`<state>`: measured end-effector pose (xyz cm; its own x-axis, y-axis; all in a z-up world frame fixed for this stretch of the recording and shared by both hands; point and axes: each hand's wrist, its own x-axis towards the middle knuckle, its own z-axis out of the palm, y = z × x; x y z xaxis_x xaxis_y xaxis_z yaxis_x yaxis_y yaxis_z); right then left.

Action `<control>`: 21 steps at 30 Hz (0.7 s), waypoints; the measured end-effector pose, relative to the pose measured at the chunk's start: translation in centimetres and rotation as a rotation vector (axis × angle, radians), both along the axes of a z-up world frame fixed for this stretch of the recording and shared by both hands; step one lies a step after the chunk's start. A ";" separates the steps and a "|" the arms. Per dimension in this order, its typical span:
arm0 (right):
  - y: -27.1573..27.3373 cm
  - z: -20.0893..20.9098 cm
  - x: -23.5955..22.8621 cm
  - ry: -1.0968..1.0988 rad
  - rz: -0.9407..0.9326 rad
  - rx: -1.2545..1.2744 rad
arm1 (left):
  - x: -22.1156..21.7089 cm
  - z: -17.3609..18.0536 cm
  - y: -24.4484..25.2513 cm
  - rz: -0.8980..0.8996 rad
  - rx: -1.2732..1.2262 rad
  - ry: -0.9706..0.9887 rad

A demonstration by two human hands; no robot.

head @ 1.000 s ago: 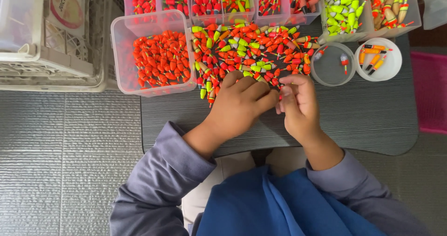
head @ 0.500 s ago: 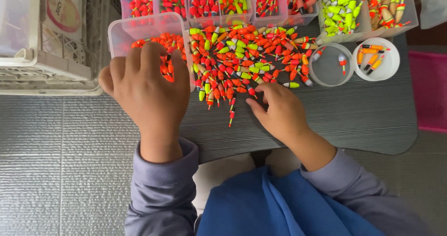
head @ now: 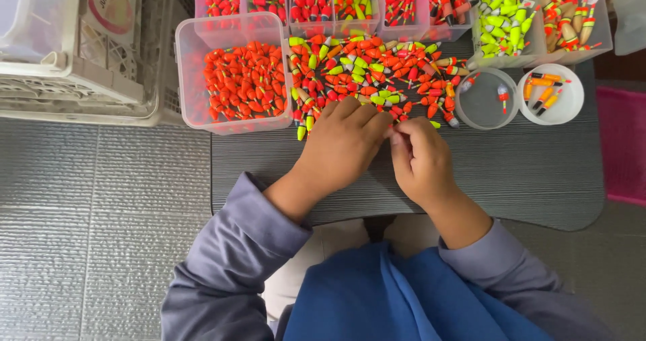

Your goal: The person sits at a table and assembles small fishing floats by hand. They pick up orange and yellow float bodies and attach small red tips to them, placing the finished items into a pile on the table.

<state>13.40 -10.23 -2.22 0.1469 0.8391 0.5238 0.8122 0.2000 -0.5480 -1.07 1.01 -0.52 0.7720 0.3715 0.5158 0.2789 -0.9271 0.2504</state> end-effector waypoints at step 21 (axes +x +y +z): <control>21.3 7.7 -8.3 -0.992 0.574 -0.561 | 2.0 -5.5 -0.9 -0.100 -0.048 -0.215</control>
<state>5.07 11.12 5.48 -0.5582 0.7927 -0.2450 0.7942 0.5960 0.1187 0.92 0.15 -6.03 0.6807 0.3271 0.6555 0.1222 -0.9330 0.3386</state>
